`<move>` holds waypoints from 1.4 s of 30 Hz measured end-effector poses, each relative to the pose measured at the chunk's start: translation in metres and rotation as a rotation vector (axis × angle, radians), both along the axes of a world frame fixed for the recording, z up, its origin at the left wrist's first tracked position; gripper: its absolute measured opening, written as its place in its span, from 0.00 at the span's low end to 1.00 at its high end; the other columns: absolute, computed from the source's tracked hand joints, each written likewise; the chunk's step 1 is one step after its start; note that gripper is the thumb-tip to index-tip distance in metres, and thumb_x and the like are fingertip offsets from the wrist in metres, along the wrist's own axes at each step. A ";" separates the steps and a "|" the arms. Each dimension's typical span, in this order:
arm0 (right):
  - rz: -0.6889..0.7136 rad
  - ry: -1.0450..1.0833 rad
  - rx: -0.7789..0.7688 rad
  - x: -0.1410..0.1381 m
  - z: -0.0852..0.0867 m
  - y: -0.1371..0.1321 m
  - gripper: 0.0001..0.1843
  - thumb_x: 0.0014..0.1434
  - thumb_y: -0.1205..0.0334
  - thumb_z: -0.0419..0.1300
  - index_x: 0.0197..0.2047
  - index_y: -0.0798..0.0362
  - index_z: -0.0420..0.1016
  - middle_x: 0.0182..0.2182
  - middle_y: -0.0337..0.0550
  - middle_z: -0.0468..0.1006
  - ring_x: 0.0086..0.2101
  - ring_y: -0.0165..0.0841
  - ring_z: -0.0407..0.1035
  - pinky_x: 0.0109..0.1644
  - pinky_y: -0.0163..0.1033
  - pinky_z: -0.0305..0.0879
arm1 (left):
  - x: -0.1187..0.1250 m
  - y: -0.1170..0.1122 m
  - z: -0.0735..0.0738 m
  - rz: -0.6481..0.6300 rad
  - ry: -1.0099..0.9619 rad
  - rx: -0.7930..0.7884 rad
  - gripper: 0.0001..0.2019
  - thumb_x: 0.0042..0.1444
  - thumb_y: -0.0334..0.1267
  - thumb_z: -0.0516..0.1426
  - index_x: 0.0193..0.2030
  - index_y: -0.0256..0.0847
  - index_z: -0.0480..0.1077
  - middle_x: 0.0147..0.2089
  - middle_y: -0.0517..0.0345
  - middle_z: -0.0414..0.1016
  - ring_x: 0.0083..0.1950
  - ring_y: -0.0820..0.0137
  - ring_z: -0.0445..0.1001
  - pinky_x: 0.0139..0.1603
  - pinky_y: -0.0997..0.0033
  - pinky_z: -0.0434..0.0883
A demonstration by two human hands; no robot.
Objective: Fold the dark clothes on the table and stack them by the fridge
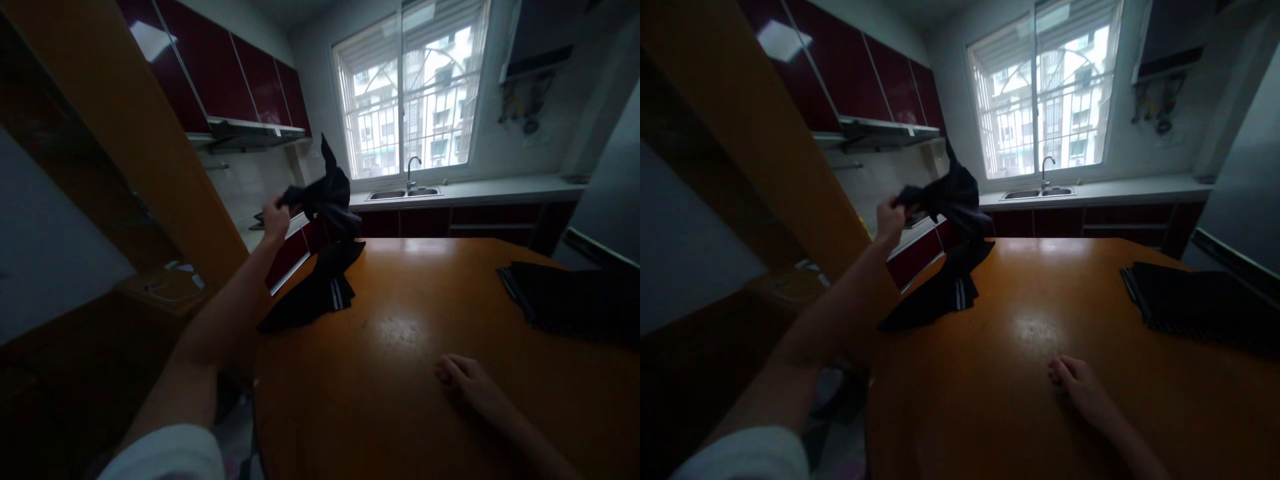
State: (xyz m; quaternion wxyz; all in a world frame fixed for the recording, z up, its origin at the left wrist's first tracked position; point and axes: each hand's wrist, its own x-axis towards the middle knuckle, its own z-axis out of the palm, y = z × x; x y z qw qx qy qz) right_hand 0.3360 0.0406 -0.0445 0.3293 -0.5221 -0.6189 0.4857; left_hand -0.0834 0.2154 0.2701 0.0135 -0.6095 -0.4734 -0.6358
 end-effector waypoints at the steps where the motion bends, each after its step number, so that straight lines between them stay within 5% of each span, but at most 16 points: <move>1: 0.016 -0.016 0.007 0.000 0.000 0.000 0.30 0.59 0.33 0.50 0.32 0.54 0.74 0.28 0.45 0.75 0.28 0.34 0.68 0.31 0.37 0.62 | -0.013 -0.019 -0.024 0.087 0.052 -0.068 0.11 0.56 0.32 0.53 0.43 0.31 0.74 0.42 0.48 0.79 0.50 0.60 0.77 0.58 0.57 0.72; 3: 0.032 -0.043 0.030 0.000 -0.002 0.001 0.28 0.60 0.36 0.50 0.30 0.53 0.72 0.27 0.45 0.75 0.28 0.34 0.68 0.32 0.37 0.62 | -0.044 -0.064 -0.081 0.229 0.209 -0.349 0.13 0.55 0.34 0.53 0.42 0.33 0.76 0.42 0.48 0.80 0.50 0.57 0.78 0.59 0.55 0.71; 6: 0.029 -0.105 0.077 0.000 -0.006 0.003 0.26 0.62 0.39 0.50 0.30 0.53 0.72 0.28 0.45 0.76 0.30 0.35 0.70 0.34 0.38 0.62 | -0.087 -0.132 -0.160 0.199 0.496 -0.842 0.18 0.54 0.37 0.55 0.50 0.39 0.76 0.52 0.51 0.80 0.55 0.57 0.77 0.61 0.60 0.69; 9: 0.007 -0.192 0.118 0.000 -0.008 0.005 0.25 0.63 0.42 0.49 0.31 0.52 0.74 0.29 0.46 0.78 0.31 0.37 0.72 0.35 0.38 0.62 | -0.105 -0.176 -0.203 0.202 0.725 -1.171 0.21 0.55 0.43 0.59 0.55 0.43 0.76 0.56 0.47 0.78 0.57 0.53 0.76 0.60 0.58 0.69; 12: -0.014 -0.226 0.139 0.001 -0.007 0.006 0.24 0.63 0.42 0.50 0.30 0.52 0.74 0.28 0.46 0.78 0.31 0.38 0.71 0.35 0.39 0.62 | -0.087 -0.173 -0.209 0.277 0.774 -1.037 0.21 0.63 0.46 0.54 0.59 0.42 0.73 0.60 0.44 0.75 0.59 0.54 0.74 0.61 0.57 0.68; 15: -0.028 -0.171 0.131 0.001 -0.003 0.004 0.24 0.61 0.41 0.52 0.29 0.52 0.75 0.28 0.46 0.78 0.30 0.38 0.71 0.35 0.39 0.62 | -0.051 -0.131 -0.206 0.212 0.801 -0.740 0.20 0.66 0.44 0.52 0.60 0.40 0.72 0.65 0.44 0.70 0.64 0.58 0.70 0.66 0.58 0.63; 17: -0.041 -0.115 0.118 0.001 -0.001 0.003 0.23 0.59 0.41 0.54 0.29 0.52 0.76 0.27 0.46 0.78 0.30 0.38 0.71 0.34 0.39 0.63 | -0.029 -0.098 -0.211 0.141 0.870 -0.635 0.23 0.65 0.47 0.54 0.64 0.43 0.70 0.69 0.46 0.64 0.70 0.55 0.61 0.71 0.50 0.56; 22: -0.054 -0.037 0.092 0.001 0.005 0.000 0.23 0.59 0.40 0.55 0.31 0.53 0.76 0.28 0.44 0.77 0.29 0.35 0.70 0.33 0.38 0.64 | -0.002 -0.040 -0.253 0.027 0.940 -0.840 0.32 0.63 0.58 0.54 0.71 0.55 0.60 0.77 0.49 0.48 0.77 0.40 0.40 0.66 0.23 0.44; 25: -0.040 0.001 0.075 0.000 0.006 0.002 0.22 0.62 0.43 0.55 0.32 0.53 0.75 0.27 0.42 0.76 0.27 0.33 0.69 0.31 0.36 0.63 | -0.004 -0.018 -0.274 0.085 0.885 -0.928 0.29 0.66 0.57 0.48 0.71 0.54 0.61 0.77 0.48 0.50 0.76 0.39 0.41 0.65 0.20 0.44; 29: -0.045 0.011 0.087 -0.002 0.004 0.005 0.20 0.63 0.46 0.55 0.32 0.54 0.75 0.26 0.41 0.75 0.25 0.30 0.67 0.28 0.34 0.61 | -0.014 0.006 -0.283 0.207 0.794 -0.908 0.26 0.69 0.48 0.45 0.71 0.50 0.62 0.75 0.48 0.54 0.76 0.43 0.47 0.66 0.23 0.47; 33: -0.071 0.036 0.061 -0.004 -0.003 0.009 0.18 0.63 0.49 0.54 0.36 0.55 0.76 0.27 0.41 0.76 0.24 0.30 0.68 0.28 0.34 0.62 | -0.022 0.017 -0.286 0.252 0.766 -0.861 0.31 0.65 0.36 0.45 0.75 0.50 0.52 0.74 0.46 0.56 0.75 0.46 0.51 0.66 0.23 0.48; 36: -0.230 0.033 0.161 0.008 0.001 0.026 0.15 0.61 0.55 0.54 0.41 0.55 0.77 0.30 0.43 0.78 0.29 0.33 0.72 0.33 0.37 0.67 | -0.017 0.013 -0.287 0.274 0.835 -0.810 0.30 0.62 0.33 0.48 0.72 0.49 0.59 0.75 0.46 0.54 0.75 0.44 0.48 0.65 0.20 0.47; 39: -0.524 -0.143 0.389 0.042 0.021 0.058 0.15 0.60 0.61 0.54 0.45 0.54 0.78 0.41 0.50 0.80 0.42 0.38 0.74 0.47 0.42 0.69 | 0.010 0.002 -0.287 0.256 0.866 -0.646 0.25 0.61 0.34 0.49 0.65 0.45 0.68 0.74 0.45 0.55 0.76 0.43 0.46 0.65 0.18 0.43; 42: -0.785 -0.529 0.435 0.086 0.044 0.091 0.19 0.63 0.62 0.53 0.53 0.57 0.76 0.54 0.58 0.74 0.53 0.45 0.67 0.57 0.47 0.63 | 0.057 -0.017 -0.289 0.077 0.813 -0.483 0.22 0.61 0.33 0.48 0.59 0.41 0.73 0.68 0.43 0.65 0.72 0.49 0.58 0.70 0.31 0.49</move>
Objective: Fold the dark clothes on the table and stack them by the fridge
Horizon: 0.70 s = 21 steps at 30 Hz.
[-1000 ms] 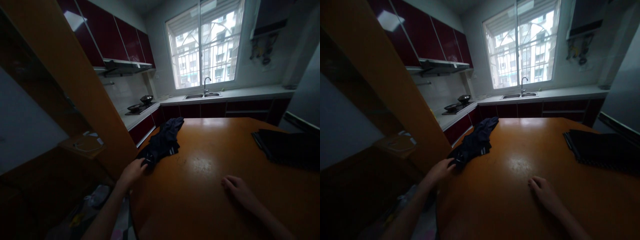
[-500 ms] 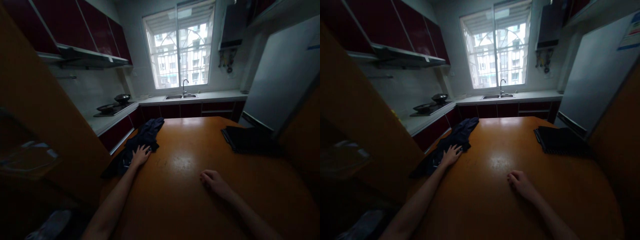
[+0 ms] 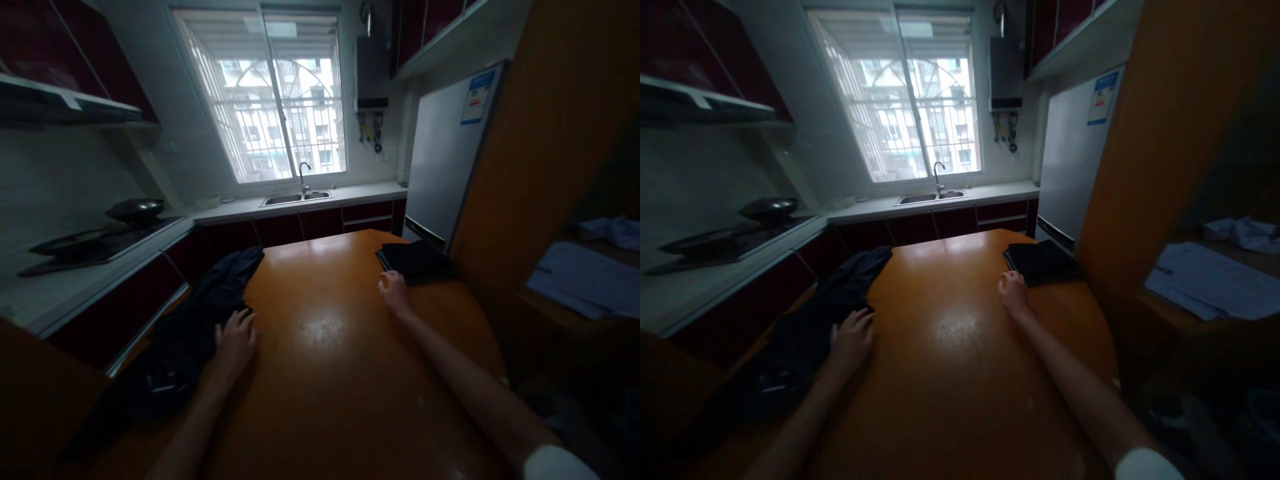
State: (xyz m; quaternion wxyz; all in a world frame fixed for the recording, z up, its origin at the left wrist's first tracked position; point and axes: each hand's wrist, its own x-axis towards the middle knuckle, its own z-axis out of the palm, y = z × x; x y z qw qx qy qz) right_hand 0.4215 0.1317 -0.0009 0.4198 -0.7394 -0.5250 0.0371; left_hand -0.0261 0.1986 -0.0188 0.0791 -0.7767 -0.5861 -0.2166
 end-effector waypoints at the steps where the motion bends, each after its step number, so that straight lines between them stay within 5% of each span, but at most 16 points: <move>1: -0.112 -0.084 -0.055 0.013 0.005 0.009 0.20 0.64 0.61 0.54 0.56 0.58 0.74 0.57 0.60 0.71 0.56 0.47 0.64 0.58 0.49 0.60 | 0.017 -0.007 -0.002 -0.101 -0.045 -0.020 0.21 0.61 0.34 0.48 0.56 0.41 0.74 0.65 0.44 0.69 0.69 0.52 0.63 0.70 0.38 0.55; 3: -0.274 -0.205 -0.189 0.032 0.008 0.021 0.22 0.67 0.58 0.54 0.60 0.59 0.71 0.61 0.64 0.67 0.59 0.51 0.60 0.59 0.52 0.57 | 0.045 -0.019 -0.006 -0.327 -0.129 -0.110 0.18 0.64 0.39 0.48 0.52 0.43 0.76 0.61 0.46 0.73 0.64 0.57 0.69 0.68 0.51 0.64; 6: -0.332 -0.274 -0.319 0.048 0.003 0.028 0.20 0.68 0.58 0.53 0.56 0.61 0.73 0.57 0.65 0.69 0.58 0.52 0.60 0.58 0.54 0.55 | 0.064 -0.028 -0.011 -0.568 -0.220 -0.241 0.17 0.67 0.45 0.49 0.51 0.48 0.77 0.59 0.51 0.75 0.61 0.60 0.73 0.64 0.56 0.68; 15: -0.354 -0.276 -0.280 0.052 0.010 0.026 0.19 0.70 0.63 0.45 0.47 0.59 0.77 0.48 0.59 0.77 0.50 0.46 0.67 0.55 0.50 0.55 | 0.051 -0.018 -0.013 -0.579 -0.464 -0.338 0.15 0.65 0.47 0.53 0.46 0.45 0.78 0.52 0.49 0.79 0.55 0.60 0.76 0.59 0.55 0.72; 18: -0.134 -0.261 -0.131 0.013 0.009 0.005 0.16 0.69 0.61 0.48 0.42 0.55 0.77 0.43 0.55 0.78 0.46 0.42 0.69 0.52 0.44 0.58 | 0.051 -0.015 -0.020 -0.554 -0.501 -0.388 0.16 0.66 0.48 0.52 0.49 0.44 0.76 0.52 0.49 0.79 0.55 0.59 0.76 0.59 0.54 0.72; 21: 0.275 -0.107 -0.002 -0.046 0.004 -0.032 0.16 0.69 0.56 0.51 0.35 0.52 0.77 0.37 0.49 0.79 0.40 0.40 0.70 0.46 0.41 0.63 | 0.052 -0.013 -0.025 -0.487 -0.633 -0.422 0.21 0.66 0.50 0.51 0.59 0.42 0.71 0.57 0.47 0.77 0.56 0.60 0.77 0.60 0.55 0.71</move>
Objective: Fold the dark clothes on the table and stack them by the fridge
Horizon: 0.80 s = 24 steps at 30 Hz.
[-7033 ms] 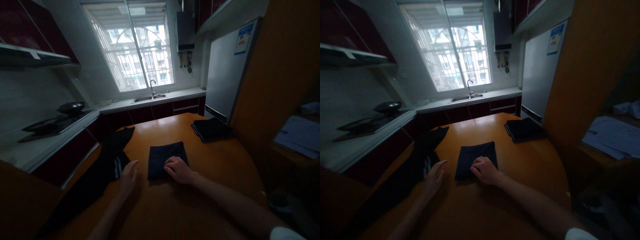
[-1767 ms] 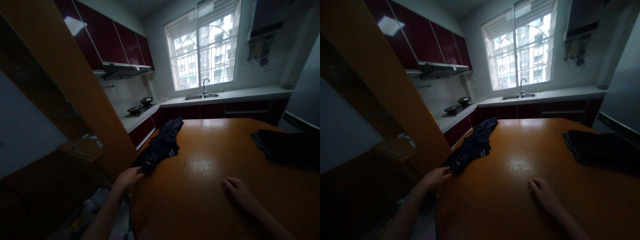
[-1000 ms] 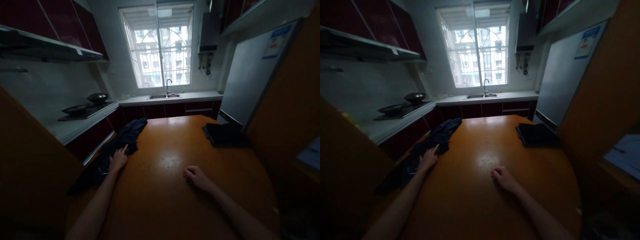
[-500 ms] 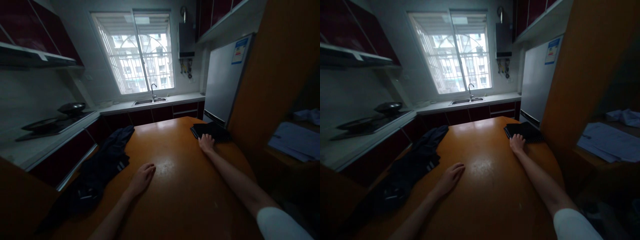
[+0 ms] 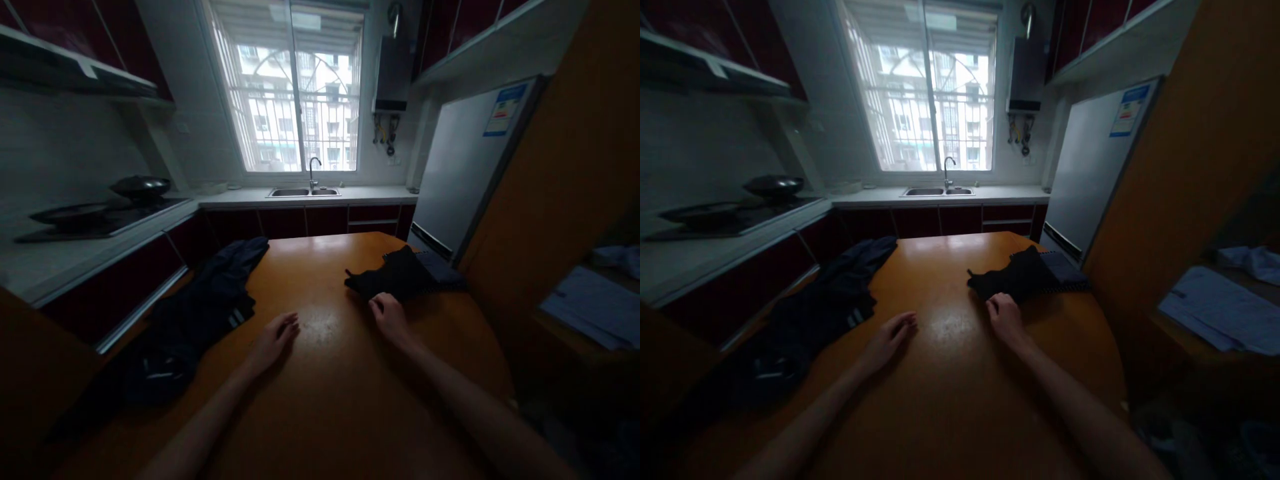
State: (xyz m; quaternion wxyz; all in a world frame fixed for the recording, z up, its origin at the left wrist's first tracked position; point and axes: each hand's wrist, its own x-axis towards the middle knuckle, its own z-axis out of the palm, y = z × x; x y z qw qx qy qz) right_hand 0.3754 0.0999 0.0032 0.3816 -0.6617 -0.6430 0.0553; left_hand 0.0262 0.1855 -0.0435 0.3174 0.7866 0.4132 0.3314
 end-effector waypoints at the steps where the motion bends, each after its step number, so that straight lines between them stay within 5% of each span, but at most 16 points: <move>1: 0.192 0.072 -0.052 -0.019 0.000 -0.012 0.17 0.69 0.54 0.52 0.35 0.51 0.77 0.35 0.46 0.79 0.38 0.38 0.71 0.44 0.40 0.64 | 0.000 0.000 0.000 0.026 -0.040 -0.022 0.23 0.67 0.51 0.50 0.62 0.42 0.68 0.59 0.46 0.75 0.57 0.60 0.76 0.61 0.55 0.71; 3: 0.511 0.193 -0.149 -0.050 0.003 -0.032 0.17 0.69 0.52 0.53 0.38 0.50 0.79 0.36 0.43 0.80 0.38 0.36 0.72 0.43 0.39 0.67 | 0.001 -0.001 0.002 0.058 -0.091 -0.045 0.26 0.67 0.51 0.48 0.68 0.41 0.62 0.63 0.45 0.72 0.59 0.60 0.75 0.62 0.55 0.69; 5: 0.621 0.237 -0.142 -0.065 0.007 -0.040 0.16 0.69 0.53 0.53 0.40 0.50 0.80 0.39 0.43 0.80 0.41 0.36 0.73 0.48 0.40 0.67 | 0.001 -0.004 0.006 0.064 -0.068 -0.029 0.26 0.67 0.51 0.49 0.67 0.40 0.63 0.62 0.45 0.73 0.60 0.60 0.74 0.64 0.55 0.68; 10: 0.404 0.190 -0.018 -0.054 -0.007 -0.029 0.10 0.66 0.63 0.55 0.40 0.52 0.79 0.42 0.48 0.79 0.45 0.38 0.72 0.54 0.44 0.65 | 0.002 -0.011 0.014 -0.012 0.150 0.112 0.17 0.64 0.47 0.55 0.53 0.41 0.75 0.54 0.47 0.78 0.58 0.58 0.74 0.64 0.54 0.67; 18: 0.395 0.180 -0.119 -0.046 -0.036 -0.028 0.13 0.66 0.62 0.54 0.38 0.52 0.80 0.39 0.48 0.79 0.42 0.38 0.72 0.51 0.44 0.66 | 0.007 -0.028 0.027 0.016 0.280 0.302 0.12 0.64 0.36 0.55 0.50 0.45 0.78 0.50 0.51 0.80 0.51 0.60 0.78 0.55 0.58 0.73; 21: 0.386 0.216 -0.122 -0.047 -0.039 -0.024 0.15 0.66 0.58 0.54 0.37 0.53 0.81 0.39 0.48 0.80 0.42 0.39 0.73 0.51 0.45 0.67 | 0.025 -0.045 0.038 0.070 0.278 0.357 0.12 0.64 0.32 0.54 0.47 0.46 0.78 0.46 0.53 0.81 0.47 0.62 0.79 0.51 0.61 0.75; 24: 0.323 0.351 -0.108 -0.048 -0.042 -0.021 0.17 0.65 0.53 0.54 0.42 0.53 0.81 0.41 0.49 0.81 0.44 0.41 0.74 0.53 0.46 0.67 | 0.057 -0.078 0.039 -0.048 0.252 0.415 0.14 0.62 0.27 0.53 0.47 0.43 0.76 0.44 0.55 0.81 0.45 0.66 0.80 0.48 0.66 0.75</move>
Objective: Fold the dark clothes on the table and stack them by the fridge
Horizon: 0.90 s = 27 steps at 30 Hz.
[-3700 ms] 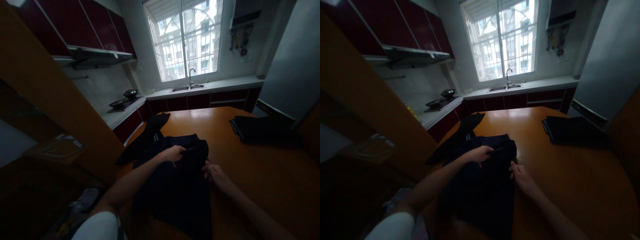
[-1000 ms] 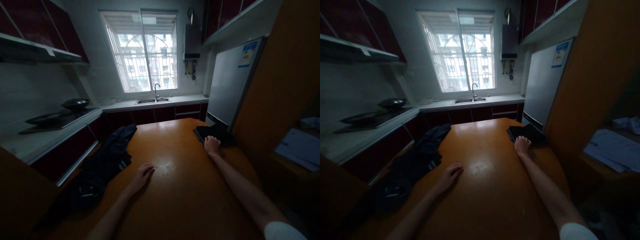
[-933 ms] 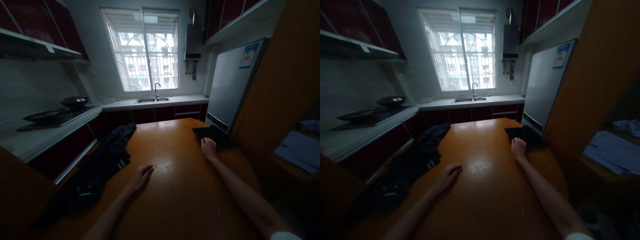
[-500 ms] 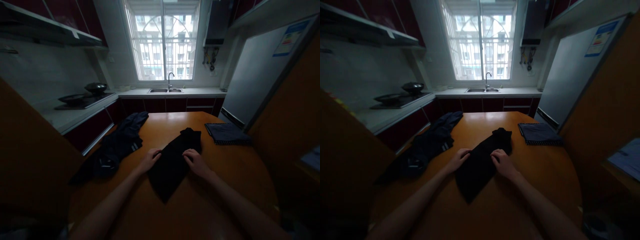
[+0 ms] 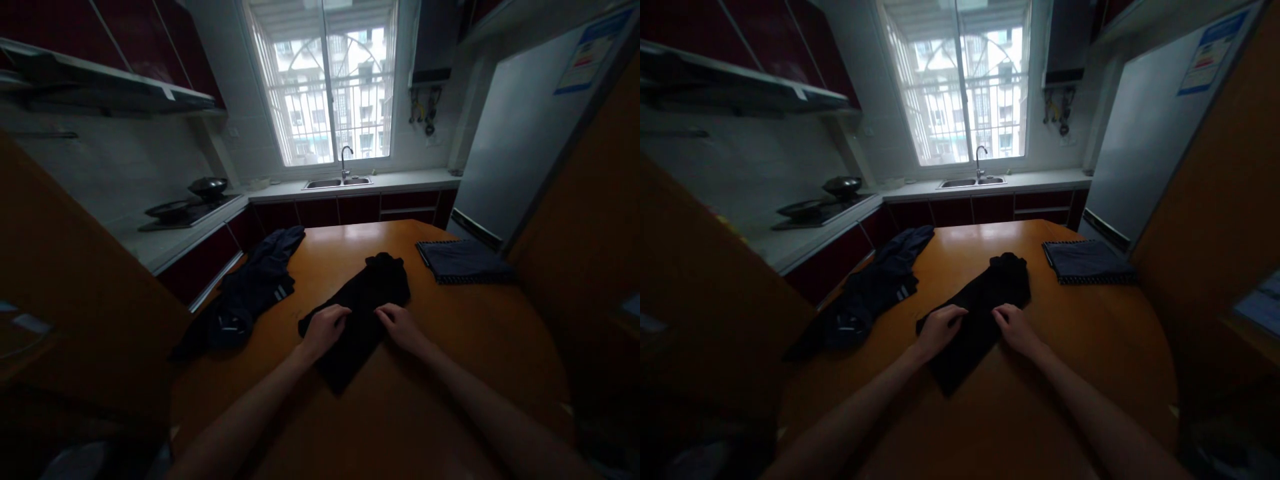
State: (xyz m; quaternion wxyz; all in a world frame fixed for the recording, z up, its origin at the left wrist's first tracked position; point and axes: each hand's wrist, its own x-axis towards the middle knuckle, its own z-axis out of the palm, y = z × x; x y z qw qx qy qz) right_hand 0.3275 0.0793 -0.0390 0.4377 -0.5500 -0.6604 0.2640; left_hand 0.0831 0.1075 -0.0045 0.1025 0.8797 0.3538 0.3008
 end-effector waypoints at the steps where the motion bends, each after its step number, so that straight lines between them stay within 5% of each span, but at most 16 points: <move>1: -0.042 0.069 -0.015 0.000 -0.001 0.001 0.20 0.65 0.51 0.54 0.49 0.54 0.79 0.42 0.49 0.81 0.44 0.41 0.75 0.53 0.47 0.68 | 0.012 -0.015 -0.002 -0.090 0.035 0.030 0.14 0.62 0.26 0.52 0.47 0.42 0.76 0.45 0.55 0.81 0.45 0.67 0.79 0.47 0.67 0.75; 4: -0.193 0.217 -0.060 0.001 -0.005 0.003 0.36 0.61 0.48 0.58 0.68 0.56 0.62 0.46 0.51 0.81 0.46 0.42 0.75 0.52 0.48 0.70 | 0.042 -0.065 -0.009 -0.438 0.228 0.163 0.12 0.65 0.29 0.53 0.51 0.41 0.74 0.46 0.53 0.81 0.45 0.67 0.79 0.46 0.68 0.73; 7: -0.233 0.184 -0.025 0.009 -0.010 0.005 0.38 0.53 0.59 0.61 0.67 0.55 0.63 0.54 0.51 0.77 0.53 0.43 0.72 0.58 0.49 0.68 | 0.056 -0.098 -0.003 -0.625 0.298 0.235 0.10 0.67 0.34 0.53 0.51 0.42 0.72 0.46 0.53 0.81 0.45 0.67 0.79 0.47 0.67 0.72; 9: -0.230 0.115 0.001 0.019 -0.008 0.008 0.32 0.49 0.66 0.57 0.60 0.55 0.72 0.55 0.51 0.77 0.56 0.42 0.70 0.63 0.48 0.64 | 0.054 -0.099 0.008 -0.544 0.183 0.207 0.10 0.67 0.34 0.52 0.50 0.42 0.73 0.45 0.53 0.81 0.46 0.68 0.79 0.49 0.66 0.72; 12: -0.306 0.032 0.016 0.039 0.005 0.011 0.26 0.48 0.68 0.54 0.52 0.55 0.77 0.51 0.52 0.79 0.53 0.42 0.72 0.62 0.47 0.64 | 0.041 -0.074 0.019 -0.196 -0.072 0.072 0.12 0.67 0.31 0.50 0.48 0.42 0.74 0.44 0.52 0.80 0.46 0.67 0.78 0.49 0.64 0.72; 15: -0.392 0.004 0.044 0.061 0.021 0.013 0.19 0.51 0.67 0.53 0.45 0.54 0.78 0.44 0.49 0.81 0.47 0.41 0.74 0.56 0.44 0.67 | 0.028 -0.044 0.011 0.039 -0.076 -0.094 0.12 0.64 0.35 0.56 0.53 0.43 0.73 0.52 0.50 0.78 0.54 0.61 0.75 0.55 0.57 0.72; 20: -0.331 -0.254 -0.136 0.082 0.024 0.012 0.10 0.53 0.68 0.57 0.39 0.52 0.75 0.37 0.46 0.80 0.39 0.38 0.74 0.46 0.39 0.66 | 0.028 -0.030 -0.016 0.049 0.099 -0.158 0.28 0.53 0.42 0.68 0.61 0.47 0.70 0.60 0.50 0.72 0.64 0.55 0.67 0.65 0.48 0.63; 27: -0.224 -0.566 -0.356 0.075 0.020 0.004 0.04 0.56 0.61 0.64 0.33 0.51 0.73 0.33 0.45 0.79 0.34 0.35 0.72 0.35 0.36 0.57 | 0.034 -0.032 -0.011 0.058 0.112 -0.149 0.03 0.59 0.33 0.60 0.37 0.44 0.76 0.46 0.54 0.76 0.51 0.61 0.72 0.51 0.60 0.68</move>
